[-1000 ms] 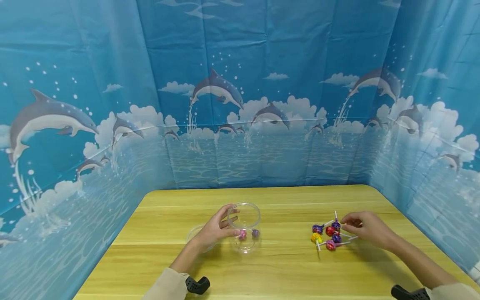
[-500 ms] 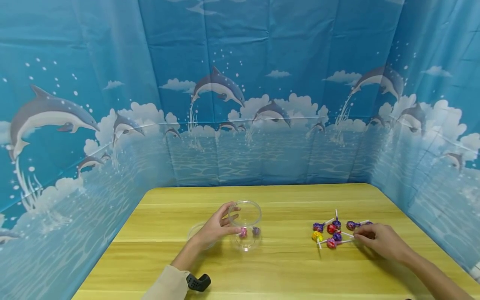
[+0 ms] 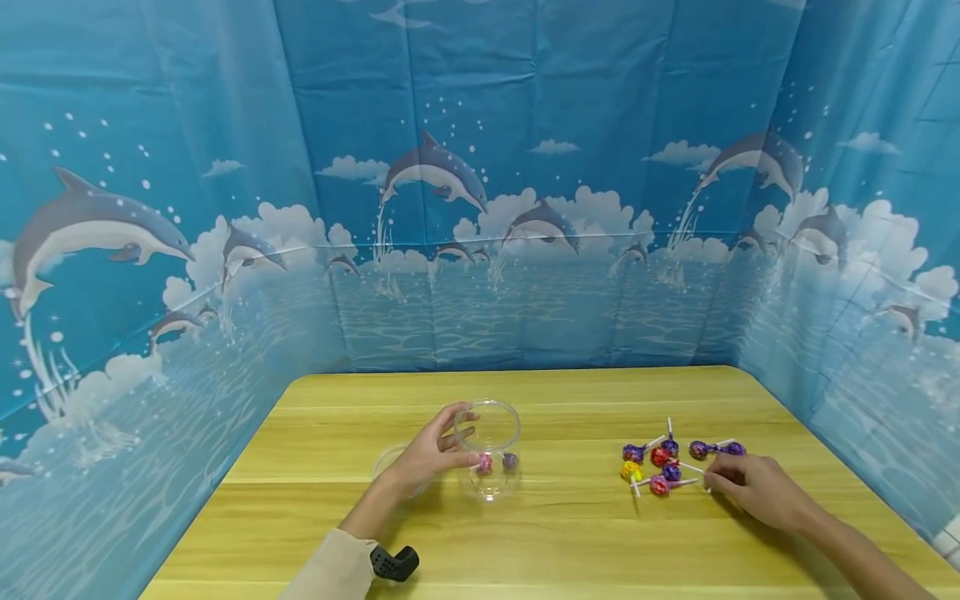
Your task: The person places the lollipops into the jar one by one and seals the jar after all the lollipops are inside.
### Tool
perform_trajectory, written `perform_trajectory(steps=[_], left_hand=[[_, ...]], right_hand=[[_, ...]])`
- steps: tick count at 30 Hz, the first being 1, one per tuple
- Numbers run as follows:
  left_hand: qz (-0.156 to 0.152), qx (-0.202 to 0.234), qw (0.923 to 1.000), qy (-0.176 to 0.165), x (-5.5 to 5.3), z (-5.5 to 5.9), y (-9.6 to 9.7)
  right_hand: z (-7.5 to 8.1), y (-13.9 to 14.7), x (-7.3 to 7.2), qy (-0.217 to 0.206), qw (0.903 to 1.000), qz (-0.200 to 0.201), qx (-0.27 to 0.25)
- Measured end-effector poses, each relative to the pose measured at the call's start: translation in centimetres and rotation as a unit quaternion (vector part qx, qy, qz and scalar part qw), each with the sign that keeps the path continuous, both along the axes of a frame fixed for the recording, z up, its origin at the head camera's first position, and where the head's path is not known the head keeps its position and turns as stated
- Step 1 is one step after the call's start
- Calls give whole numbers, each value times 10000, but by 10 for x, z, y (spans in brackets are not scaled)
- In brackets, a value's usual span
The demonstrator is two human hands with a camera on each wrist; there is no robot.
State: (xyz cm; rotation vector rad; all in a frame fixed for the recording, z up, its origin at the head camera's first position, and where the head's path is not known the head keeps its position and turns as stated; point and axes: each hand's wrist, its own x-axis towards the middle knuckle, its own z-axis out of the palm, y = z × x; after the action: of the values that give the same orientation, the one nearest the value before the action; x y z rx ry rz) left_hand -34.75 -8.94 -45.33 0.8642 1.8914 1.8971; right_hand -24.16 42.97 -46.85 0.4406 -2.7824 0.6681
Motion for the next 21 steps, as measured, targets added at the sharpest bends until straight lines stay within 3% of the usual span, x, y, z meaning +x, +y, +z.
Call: perform_trajectory(steps=[10,17,21], left_hand=[[24,-10,10000,66,-3,1,0],[45,-17,10000,60,-2,1,0],[43,2,10000,48,-2,-1,0]], right_hand=[[0,9,6,143,9991,-188,348],[2,13,8,-2,9966,-736,375],[2,15,9,-21,9957,-859,347]])
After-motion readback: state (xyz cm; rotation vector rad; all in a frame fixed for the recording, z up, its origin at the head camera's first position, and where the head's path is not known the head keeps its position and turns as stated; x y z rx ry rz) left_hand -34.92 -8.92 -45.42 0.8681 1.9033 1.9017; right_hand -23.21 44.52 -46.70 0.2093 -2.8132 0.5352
